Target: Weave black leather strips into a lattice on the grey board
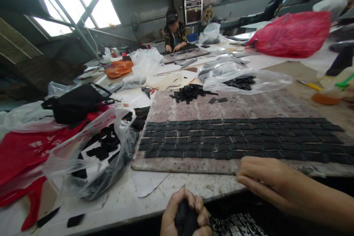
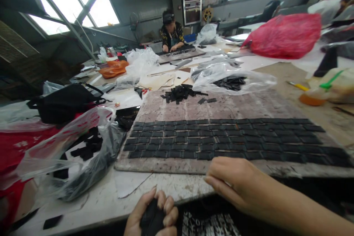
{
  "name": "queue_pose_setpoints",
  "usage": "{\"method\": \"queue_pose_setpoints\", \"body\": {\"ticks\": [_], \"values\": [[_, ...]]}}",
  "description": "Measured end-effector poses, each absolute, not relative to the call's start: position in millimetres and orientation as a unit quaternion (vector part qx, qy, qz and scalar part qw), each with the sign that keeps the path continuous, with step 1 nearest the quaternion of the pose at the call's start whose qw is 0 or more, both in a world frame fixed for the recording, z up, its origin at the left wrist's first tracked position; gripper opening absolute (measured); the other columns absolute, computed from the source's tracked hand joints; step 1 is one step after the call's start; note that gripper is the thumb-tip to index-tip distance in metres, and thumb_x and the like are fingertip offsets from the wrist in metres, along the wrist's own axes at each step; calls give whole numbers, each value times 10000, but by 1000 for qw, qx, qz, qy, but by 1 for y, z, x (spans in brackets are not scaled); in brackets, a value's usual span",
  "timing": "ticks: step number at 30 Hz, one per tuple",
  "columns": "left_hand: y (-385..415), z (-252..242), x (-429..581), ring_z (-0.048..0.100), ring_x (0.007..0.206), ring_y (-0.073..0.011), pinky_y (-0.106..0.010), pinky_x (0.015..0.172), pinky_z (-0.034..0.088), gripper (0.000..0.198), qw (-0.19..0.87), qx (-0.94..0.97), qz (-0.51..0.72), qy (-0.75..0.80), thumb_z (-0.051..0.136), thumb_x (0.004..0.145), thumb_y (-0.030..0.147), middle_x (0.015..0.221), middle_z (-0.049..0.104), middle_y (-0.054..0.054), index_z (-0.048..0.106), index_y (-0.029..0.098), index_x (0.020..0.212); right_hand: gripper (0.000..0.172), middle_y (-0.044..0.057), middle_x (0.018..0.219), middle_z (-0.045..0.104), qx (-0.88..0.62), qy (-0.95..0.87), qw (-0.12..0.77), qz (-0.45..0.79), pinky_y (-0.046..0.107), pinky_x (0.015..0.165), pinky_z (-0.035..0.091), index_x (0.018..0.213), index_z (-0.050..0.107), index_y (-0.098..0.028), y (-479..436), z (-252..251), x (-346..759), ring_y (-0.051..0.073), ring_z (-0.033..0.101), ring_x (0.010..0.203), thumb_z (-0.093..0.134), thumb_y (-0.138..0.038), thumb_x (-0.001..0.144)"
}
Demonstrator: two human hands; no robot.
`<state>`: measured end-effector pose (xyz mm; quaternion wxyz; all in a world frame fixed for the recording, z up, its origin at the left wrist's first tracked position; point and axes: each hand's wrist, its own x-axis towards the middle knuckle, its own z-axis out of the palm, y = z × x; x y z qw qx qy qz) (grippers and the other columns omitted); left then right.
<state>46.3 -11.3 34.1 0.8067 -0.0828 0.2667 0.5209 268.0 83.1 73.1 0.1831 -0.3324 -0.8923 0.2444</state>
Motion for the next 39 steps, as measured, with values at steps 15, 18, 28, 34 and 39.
{"method": "queue_pose_setpoints", "body": {"ticks": [15, 18, 28, 34, 39], "values": [[97, 49, 49, 621, 665, -166, -267, 632, 518, 294, 666, -255, 610, 346, 482, 863, 257, 728, 651, -117, 659, 73, 717, 169, 50, 811, 584, -191, -914, 187, 306, 291, 639, 457, 945, 537, -227, 194, 50, 203, 176, 552, 744, 370, -244, 935], [131, 58, 48, 648, 758, -191, -312, 743, 527, 260, 646, -248, 639, 337, 483, 857, 198, 756, 676, -119, 671, 67, 734, 174, 61, 819, 580, -189, -903, 199, 330, 304, 656, 462, 947, 533, -222, 223, 57, 197, 186, 541, 762, 360, -223, 931], [183, 75, 25, 658, 671, -172, -248, 590, 528, 167, 604, -281, 639, 385, 534, 796, 136, 725, 696, -89, 675, 90, 721, 186, 93, 862, 586, -108, -955, 149, 235, 321, 638, 461, 1002, 591, -181, 260, 75, 144, 195, 510, 736, 456, -152, 877], [188, 69, -15, 641, 637, -173, -268, 570, 534, 133, 584, -324, 642, 377, 553, 772, 109, 703, 682, -91, 663, 73, 707, 217, 88, 905, 568, -151, -912, 212, 317, 254, 681, 471, 1037, 543, -166, 273, 78, 102, 162, 537, 817, 362, -147, 919], [187, 60, -53, 612, 591, -157, -237, 529, 514, 199, 569, -367, 626, 388, 523, 792, 114, 642, 641, -74, 628, 79, 627, 158, 56, 780, 586, -215, -932, 165, 241, 258, 635, 457, 886, 530, -157, 298, 51, 44, 168, 569, 732, 378, -170, 923]]}}
